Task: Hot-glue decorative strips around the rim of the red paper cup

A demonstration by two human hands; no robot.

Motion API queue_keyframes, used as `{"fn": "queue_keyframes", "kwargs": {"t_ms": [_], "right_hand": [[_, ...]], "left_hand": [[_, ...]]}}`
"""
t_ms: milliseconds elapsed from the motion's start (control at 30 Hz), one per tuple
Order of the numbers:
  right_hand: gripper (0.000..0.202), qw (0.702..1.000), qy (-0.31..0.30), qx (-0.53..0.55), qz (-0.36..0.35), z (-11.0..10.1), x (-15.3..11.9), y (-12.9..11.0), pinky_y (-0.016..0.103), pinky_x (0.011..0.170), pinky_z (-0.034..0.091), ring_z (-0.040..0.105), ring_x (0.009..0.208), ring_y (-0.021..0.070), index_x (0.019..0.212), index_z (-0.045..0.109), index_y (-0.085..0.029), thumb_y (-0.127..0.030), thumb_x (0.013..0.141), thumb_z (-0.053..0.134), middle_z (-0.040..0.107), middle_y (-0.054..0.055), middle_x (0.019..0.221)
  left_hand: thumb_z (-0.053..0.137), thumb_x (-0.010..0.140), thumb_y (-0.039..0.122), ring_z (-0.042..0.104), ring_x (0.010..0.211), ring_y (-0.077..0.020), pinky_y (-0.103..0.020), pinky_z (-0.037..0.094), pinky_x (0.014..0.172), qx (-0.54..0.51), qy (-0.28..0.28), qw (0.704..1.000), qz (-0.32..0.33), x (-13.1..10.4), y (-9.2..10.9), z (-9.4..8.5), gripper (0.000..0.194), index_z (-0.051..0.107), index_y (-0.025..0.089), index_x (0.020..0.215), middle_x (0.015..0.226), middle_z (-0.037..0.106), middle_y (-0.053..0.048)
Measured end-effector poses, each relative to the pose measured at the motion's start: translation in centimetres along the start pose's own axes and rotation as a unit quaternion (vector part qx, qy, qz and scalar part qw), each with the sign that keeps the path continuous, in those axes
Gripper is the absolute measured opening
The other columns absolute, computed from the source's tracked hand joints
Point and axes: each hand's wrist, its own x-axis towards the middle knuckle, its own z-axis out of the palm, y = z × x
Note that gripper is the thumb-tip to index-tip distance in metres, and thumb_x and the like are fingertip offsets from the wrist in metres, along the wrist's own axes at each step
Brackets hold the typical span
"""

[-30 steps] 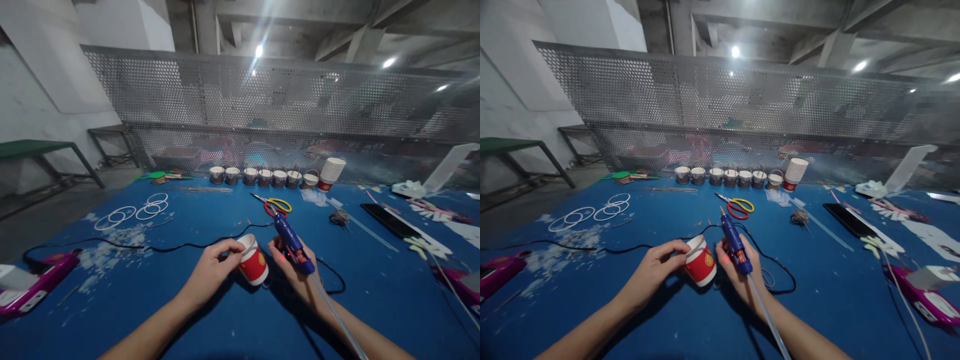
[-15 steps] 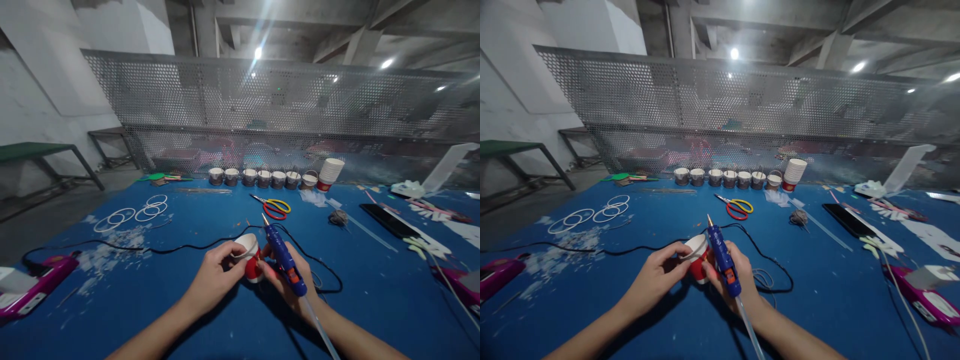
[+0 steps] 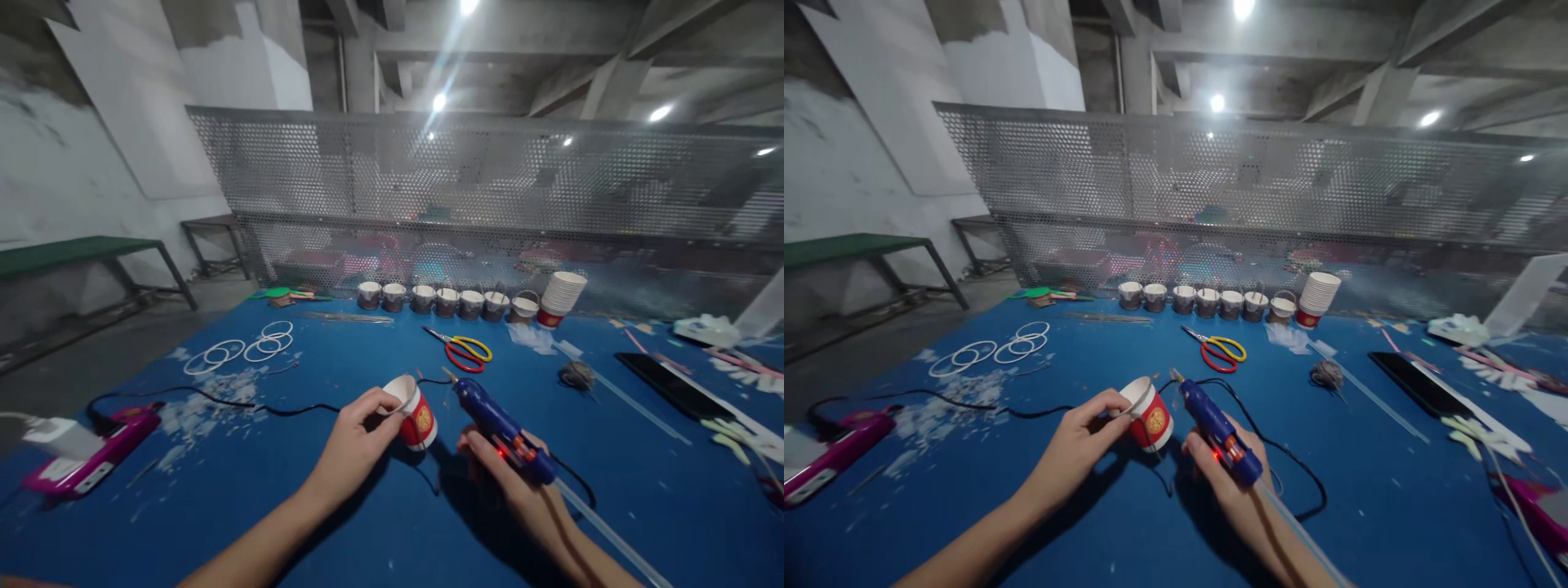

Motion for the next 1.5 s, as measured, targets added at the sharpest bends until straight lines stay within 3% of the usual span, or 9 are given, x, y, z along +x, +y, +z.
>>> {"fn": "queue_keyframes", "kwargs": {"t_ms": [67, 167, 267, 367, 867, 1067, 1267, 1500], "right_hand": [[0.038, 0.999, -0.038, -0.016, -0.010, 0.0, -0.2, 0.3, 0.024, 0.041, 0.041, 0.049, 0.041, 0.0132, 0.064, 0.062, -0.020, -0.051, 0.085, 0.057, 0.053, -0.001, 0.046], [0.036, 0.991, -0.089, -0.061, -0.078, 0.2, -0.3, 0.8, 0.022, 0.038, 0.036, 0.044, 0.039, 0.0106, 0.060, 0.056, -0.022, -0.046, 0.087, 0.055, 0.049, -0.004, 0.046], [0.035, 0.979, -0.085, -0.100, -0.155, 0.5, -0.3, 0.9, 0.021, 0.040, 0.035, 0.042, 0.040, 0.0090, 0.059, 0.050, -0.022, -0.040, 0.088, 0.055, 0.046, -0.006, 0.048], [0.034, 0.973, -0.074, -0.118, -0.185, 0.6, -0.3, 0.9, 0.021, 0.040, 0.034, 0.039, 0.039, 0.0085, 0.059, 0.046, -0.023, -0.038, 0.088, 0.055, 0.043, -0.006, 0.047], [0.033, 0.965, -0.104, -0.131, -0.204, 1.2, -0.4, 1.4, 0.019, 0.040, 0.029, 0.037, 0.040, 0.0069, 0.061, 0.043, -0.021, -0.033, 0.090, 0.052, 0.043, -0.007, 0.050], [0.034, 0.969, -0.092, -0.133, -0.189, 0.7, -0.1, 0.8, 0.020, 0.040, 0.029, 0.035, 0.042, 0.0072, 0.060, 0.039, -0.022, -0.033, 0.089, 0.052, 0.040, -0.007, 0.049], [0.032, 0.966, -0.132, -0.137, -0.174, 0.9, -0.2, 0.1, 0.021, 0.039, 0.029, 0.032, 0.041, 0.0075, 0.060, 0.037, -0.022, -0.029, 0.088, 0.050, 0.039, -0.006, 0.049], [0.038, 0.986, -0.100, -0.070, -0.109, 0.6, 0.2, 0.1, 0.020, 0.039, 0.025, 0.026, 0.043, 0.0079, 0.058, 0.033, -0.022, -0.035, 0.088, 0.051, 0.028, -0.008, 0.049]], "left_hand": [[0.056, 0.076, 0.030, 0.049, 0.063, -0.0127, -0.023, 0.041, 0.060, 0.003, 0.009, 1.000, 0.003, 0.1, -0.2, -0.2, 0.016, 0.061, 0.017, 0.067, 0.066, 0.055, 0.001], [0.056, 0.076, 0.029, 0.048, 0.061, -0.0120, -0.023, 0.040, 0.059, 0.001, 0.013, 1.000, 0.006, 0.2, -0.4, -0.3, 0.015, 0.061, 0.017, 0.069, 0.066, 0.057, 0.001], [0.055, 0.076, 0.028, 0.048, 0.060, -0.0116, -0.023, 0.040, 0.059, 0.000, 0.012, 1.000, 0.004, 0.1, -0.4, -0.2, 0.013, 0.060, 0.017, 0.070, 0.066, 0.057, 0.002], [0.054, 0.075, 0.028, 0.047, 0.060, -0.0116, -0.023, 0.039, 0.058, 0.010, 0.014, 1.000, 0.003, 0.1, -0.2, -0.1, 0.013, 0.057, 0.018, 0.068, 0.065, 0.055, 0.002], [0.053, 0.076, 0.025, 0.052, 0.063, -0.0131, -0.024, 0.042, 0.061, 0.036, 0.019, 0.999, 0.032, 0.1, -0.6, -0.1, 0.013, 0.058, 0.018, 0.067, 0.067, 0.058, 0.001], [0.052, 0.074, 0.025, 0.050, 0.060, -0.0126, -0.024, 0.041, 0.061, 0.036, 0.018, 0.999, 0.036, 0.2, -0.4, -0.3, 0.013, 0.058, 0.018, 0.065, 0.064, 0.056, 0.002], [0.053, 0.074, 0.026, 0.049, 0.059, -0.0123, -0.023, 0.040, 0.059, 0.023, 0.012, 0.999, 0.028, 0.1, -0.3, -0.4, 0.013, 0.057, 0.018, 0.064, 0.062, 0.055, 0.002], [0.055, 0.072, 0.028, 0.047, 0.057, -0.0122, -0.023, 0.039, 0.057, -0.012, 0.003, 1.000, 0.005, 0.3, 0.2, -0.7, 0.014, 0.058, 0.018, 0.064, 0.061, 0.055, 0.002]]}}
